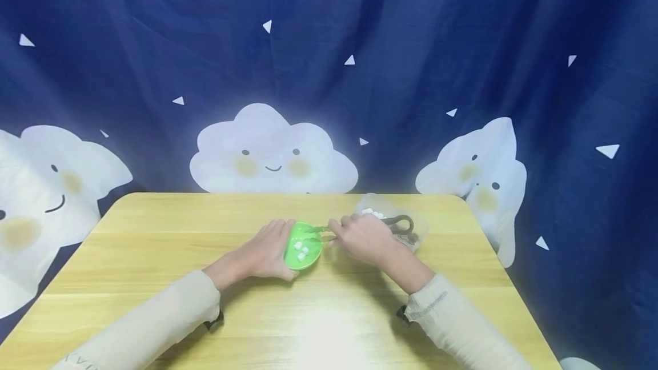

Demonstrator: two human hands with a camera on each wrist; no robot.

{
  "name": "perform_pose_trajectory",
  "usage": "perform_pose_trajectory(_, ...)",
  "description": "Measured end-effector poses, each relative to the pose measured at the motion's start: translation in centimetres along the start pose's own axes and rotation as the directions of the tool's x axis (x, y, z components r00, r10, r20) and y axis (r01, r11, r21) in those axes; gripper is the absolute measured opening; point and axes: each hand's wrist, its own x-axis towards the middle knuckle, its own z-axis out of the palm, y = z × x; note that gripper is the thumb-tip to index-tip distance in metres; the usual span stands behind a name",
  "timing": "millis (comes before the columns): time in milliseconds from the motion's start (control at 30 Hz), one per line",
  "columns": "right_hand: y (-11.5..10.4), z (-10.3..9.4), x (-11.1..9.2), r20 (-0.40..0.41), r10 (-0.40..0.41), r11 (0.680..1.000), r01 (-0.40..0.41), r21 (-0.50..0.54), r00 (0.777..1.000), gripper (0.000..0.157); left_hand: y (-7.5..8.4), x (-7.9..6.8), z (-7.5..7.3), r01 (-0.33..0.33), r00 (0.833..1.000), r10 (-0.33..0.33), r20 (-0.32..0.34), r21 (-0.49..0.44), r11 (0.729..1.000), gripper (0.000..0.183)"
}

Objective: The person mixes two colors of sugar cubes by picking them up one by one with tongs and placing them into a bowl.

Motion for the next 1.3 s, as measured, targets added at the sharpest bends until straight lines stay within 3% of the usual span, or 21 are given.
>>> perform_pose_trajectory(333, 0.8, -1.3, -1.0, 0.073, 0.059, 0.998, -0.061, 0.033, 0.996, 0.036, 0.0, -0.1, 0.1, 0.008, 1.0, -0.008, -0.012, -0.002, 1.0, 0.122)
perform_pose_trajectory(700, 2.2, -1.8, -2.7, 0.01, 0.08, 0.996, -0.081, 0.036, 0.997, 0.039, 0.1, -0.1, 0.1, 0.026, 1.0, -0.026, -0.006, -0.003, 1.0, 0.123)
perform_pose_trajectory(1000, 3.4, -2.8, -4.6, 0.041, 0.12, 0.991, -0.122, 0.046, 0.992, 0.046, 0.0, -0.2, 0.2, 0.034, 0.999, -0.034, -0.015, -0.002, 0.999, 0.124)
perform_pose_trajectory(1300, 5.1, -3.3, -6.8, 0.06, 0.162, 0.985, -0.166, 0.057, 0.985, 0.037, 0.0, -0.3, 0.3, 0.03, 0.999, -0.03, -0.015, -0.002, 1.0, 0.128)
